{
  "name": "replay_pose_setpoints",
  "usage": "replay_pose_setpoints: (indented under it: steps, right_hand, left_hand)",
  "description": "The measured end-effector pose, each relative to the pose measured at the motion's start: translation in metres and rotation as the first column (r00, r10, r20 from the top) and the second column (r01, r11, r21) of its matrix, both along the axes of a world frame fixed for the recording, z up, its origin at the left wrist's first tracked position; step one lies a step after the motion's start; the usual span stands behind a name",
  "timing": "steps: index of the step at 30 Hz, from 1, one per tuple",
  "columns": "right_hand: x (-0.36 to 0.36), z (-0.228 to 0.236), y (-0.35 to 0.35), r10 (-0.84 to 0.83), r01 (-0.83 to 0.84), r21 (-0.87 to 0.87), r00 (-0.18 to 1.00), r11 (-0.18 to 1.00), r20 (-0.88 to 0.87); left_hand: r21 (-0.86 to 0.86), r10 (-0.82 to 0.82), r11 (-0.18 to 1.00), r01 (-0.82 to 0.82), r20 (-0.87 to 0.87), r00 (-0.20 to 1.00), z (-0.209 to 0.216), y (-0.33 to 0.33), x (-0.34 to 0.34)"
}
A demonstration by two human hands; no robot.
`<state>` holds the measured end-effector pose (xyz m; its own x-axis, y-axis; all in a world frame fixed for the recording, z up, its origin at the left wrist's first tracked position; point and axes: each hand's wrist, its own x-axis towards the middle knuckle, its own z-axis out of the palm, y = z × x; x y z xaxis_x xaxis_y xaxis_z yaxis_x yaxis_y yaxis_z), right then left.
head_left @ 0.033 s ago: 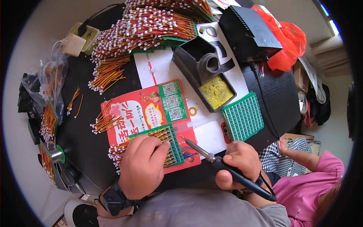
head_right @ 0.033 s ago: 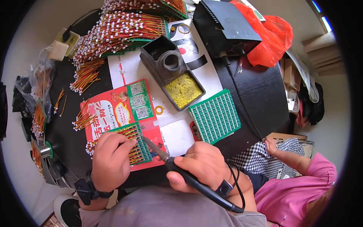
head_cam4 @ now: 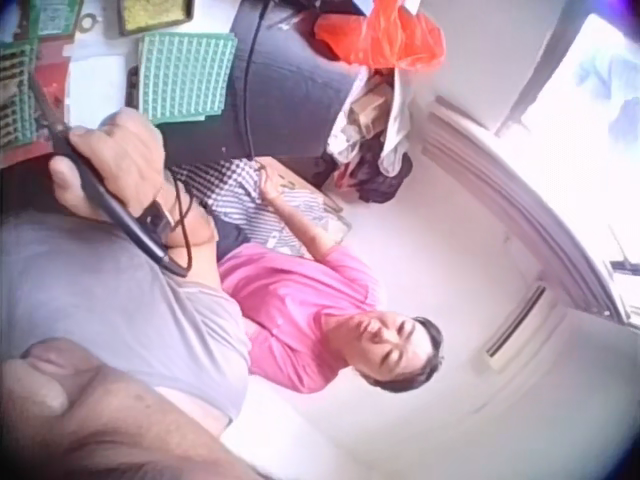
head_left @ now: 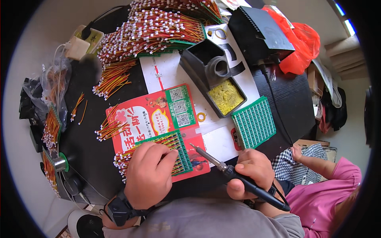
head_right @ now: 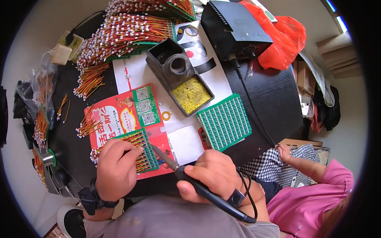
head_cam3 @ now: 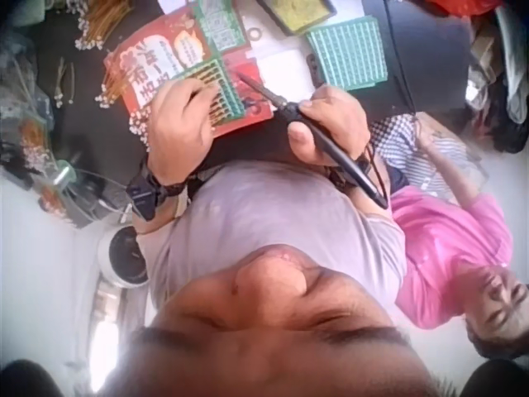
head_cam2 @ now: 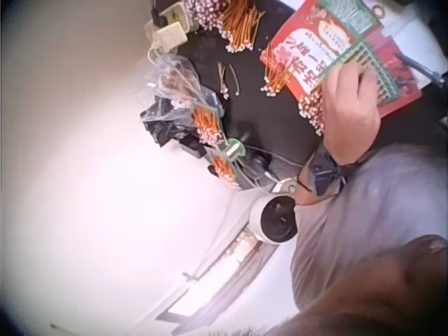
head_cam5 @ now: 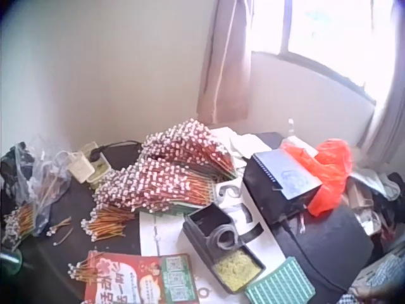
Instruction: Soldering a series of colored wires onto a green printed circuit board (PCB).
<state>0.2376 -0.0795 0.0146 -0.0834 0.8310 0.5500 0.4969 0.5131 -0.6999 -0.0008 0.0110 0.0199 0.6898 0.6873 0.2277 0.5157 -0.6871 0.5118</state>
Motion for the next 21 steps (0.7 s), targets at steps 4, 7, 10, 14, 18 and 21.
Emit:
replay_pose_setpoints:
  steps: [4,7,10,14,18,21]
  right_hand:
    - [0.009,-0.01,-0.029,-0.166,0.167,0.013,0.985,0.986,-0.044]
    - [0.018,-0.013,-0.038,-0.245,0.253,0.05,0.961,0.966,-0.129]
    - [0.027,-0.019,-0.038,-0.323,0.336,0.092,0.937,0.937,-0.133]
    - [0.04,-0.02,-0.037,-0.438,0.454,0.118,0.888,0.883,-0.139]
    - [0.05,-0.005,-0.031,-0.561,0.562,0.151,0.826,0.813,-0.052]
    - [0.059,0.002,-0.025,-0.637,0.627,0.137,0.768,0.767,0.056]
  left_hand:
    - [0.024,0.016,1.0,-0.018,0.104,0.994,0.007,-0.007,0.008]
    - [0.05,-0.02,0.999,0.014,0.119,0.993,0.013,-0.012,0.014]
    - [0.041,-0.077,0.997,0.071,0.151,0.986,0.011,-0.018,0.021]
    - [0.054,-0.065,0.997,0.055,0.203,0.977,0.023,-0.022,0.046]
    - [0.113,-0.098,0.991,0.075,0.211,0.973,0.028,-0.022,0.085]
    - [0.117,-0.083,0.992,0.054,0.261,0.962,0.023,-0.015,0.119]
